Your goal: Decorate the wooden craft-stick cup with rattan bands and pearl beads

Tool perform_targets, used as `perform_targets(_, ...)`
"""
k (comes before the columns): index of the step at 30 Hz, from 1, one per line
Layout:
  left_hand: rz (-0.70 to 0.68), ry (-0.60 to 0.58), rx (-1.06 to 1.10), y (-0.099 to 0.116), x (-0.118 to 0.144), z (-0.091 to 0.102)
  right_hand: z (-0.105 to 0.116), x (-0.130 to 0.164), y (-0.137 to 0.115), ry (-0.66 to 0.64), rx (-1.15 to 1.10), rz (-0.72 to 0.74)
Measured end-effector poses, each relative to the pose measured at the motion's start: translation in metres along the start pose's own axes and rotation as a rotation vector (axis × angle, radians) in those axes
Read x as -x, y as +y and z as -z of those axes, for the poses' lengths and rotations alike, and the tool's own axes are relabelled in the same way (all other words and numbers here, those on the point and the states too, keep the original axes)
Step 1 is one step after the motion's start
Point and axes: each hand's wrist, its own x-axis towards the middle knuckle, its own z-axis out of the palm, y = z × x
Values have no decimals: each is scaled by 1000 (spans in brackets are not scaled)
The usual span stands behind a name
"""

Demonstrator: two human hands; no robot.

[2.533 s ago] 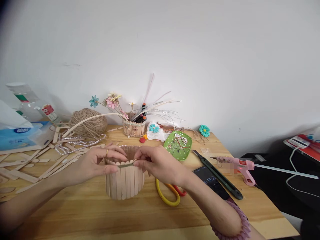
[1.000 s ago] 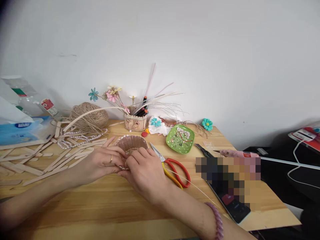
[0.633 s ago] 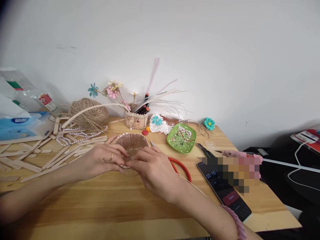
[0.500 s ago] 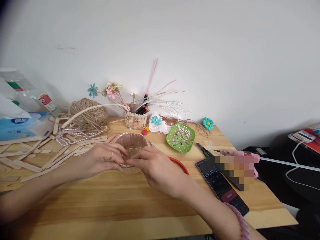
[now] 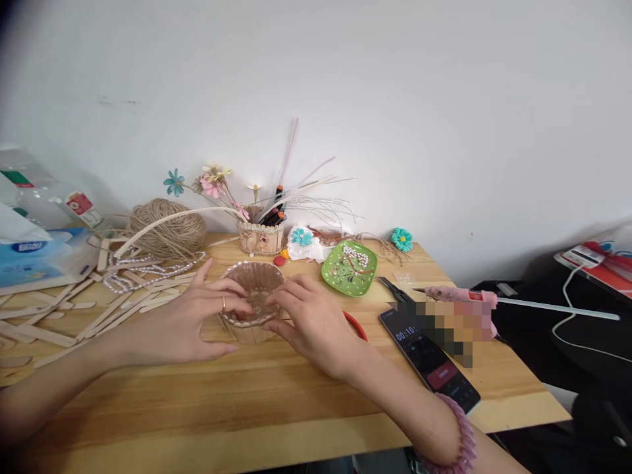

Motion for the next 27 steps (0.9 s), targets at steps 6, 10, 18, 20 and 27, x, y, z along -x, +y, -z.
perform_targets(6, -42, 218, -49, 10, -5, -16, 1, -3, -3, -25, 18, 18)
perform_targets(10, -65, 261, -33, 8, -4, -20, 2, -3, -3, -32, 71, 77)
perform_targets(18, -27, 234, 8, 7, -2, -19, 2, -6, -5, -58, 105, 90)
perform_targets(20, -40, 226, 6, 8, -2, -20, 2, -6, -6, -76, 115, 90)
perform_targets(27, -23, 258, 53, 10, -2, -24, 1, -8, -8, -76, 136, 104)
